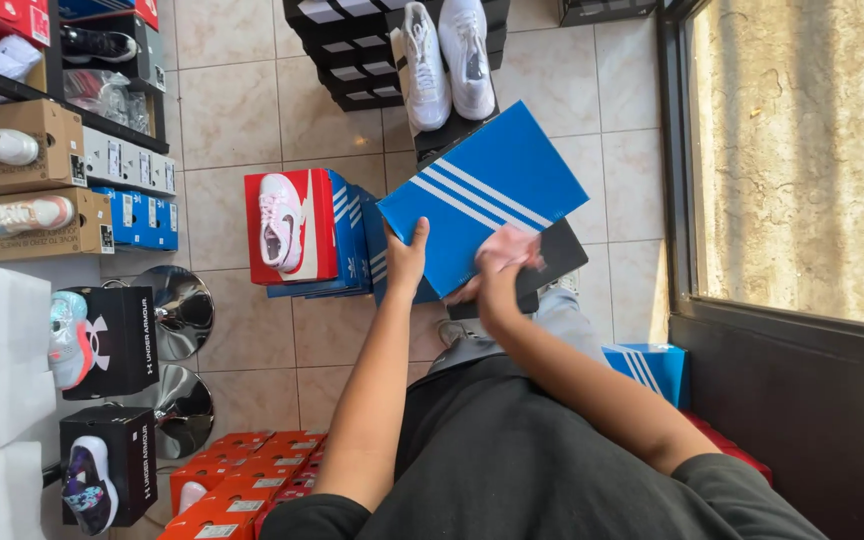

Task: Wiping shoe boxes with a cloth and inspecting the shoes inside

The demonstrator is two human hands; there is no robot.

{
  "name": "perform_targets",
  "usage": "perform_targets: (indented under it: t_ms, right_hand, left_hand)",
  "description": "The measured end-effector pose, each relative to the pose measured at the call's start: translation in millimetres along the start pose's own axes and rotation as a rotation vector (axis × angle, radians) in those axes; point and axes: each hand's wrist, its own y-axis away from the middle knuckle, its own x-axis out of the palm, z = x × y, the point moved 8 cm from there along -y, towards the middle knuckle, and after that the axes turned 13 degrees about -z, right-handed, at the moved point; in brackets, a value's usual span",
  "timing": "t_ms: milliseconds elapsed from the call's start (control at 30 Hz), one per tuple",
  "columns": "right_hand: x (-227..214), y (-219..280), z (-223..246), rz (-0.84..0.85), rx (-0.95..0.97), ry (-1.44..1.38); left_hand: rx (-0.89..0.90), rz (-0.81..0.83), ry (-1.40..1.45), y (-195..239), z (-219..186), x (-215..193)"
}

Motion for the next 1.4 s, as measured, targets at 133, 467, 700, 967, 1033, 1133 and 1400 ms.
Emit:
perform_targets:
  t_ms: [133,467,700,967,1033,1133,1400]
  right_hand:
    - [11,74,-26,0.422,0.639,0.339]
    - [-137,-155,143,0.195,0.020,0.991]
    - [-84,-98,40,0.485,0.148,0.979]
    - [-61,-47,182,0.426,0.272,1.100]
    - [-106,-108,153,0.070,0.518,0.483]
    - [-81,-109,150,0.036,0.618,0.354]
    - [-4,0,227,0.046,0.379,0.002]
  left_hand:
    - [-0.011,-0.034,0.063,5,-7,-14]
    - [-0.204,0.044,0.451,59,-63,-25]
    - [-0.228,-0.043,0.372,74,-53,-4]
    - [-0.151,-0.112,0.304,86,-29,8]
    - [-0.134,-0.143,0.395,97,-43,8]
    - [-0.062,-0.177,0.253,91,1,20]
    - [0.589,-0.215,-0.277,84,-45,-28]
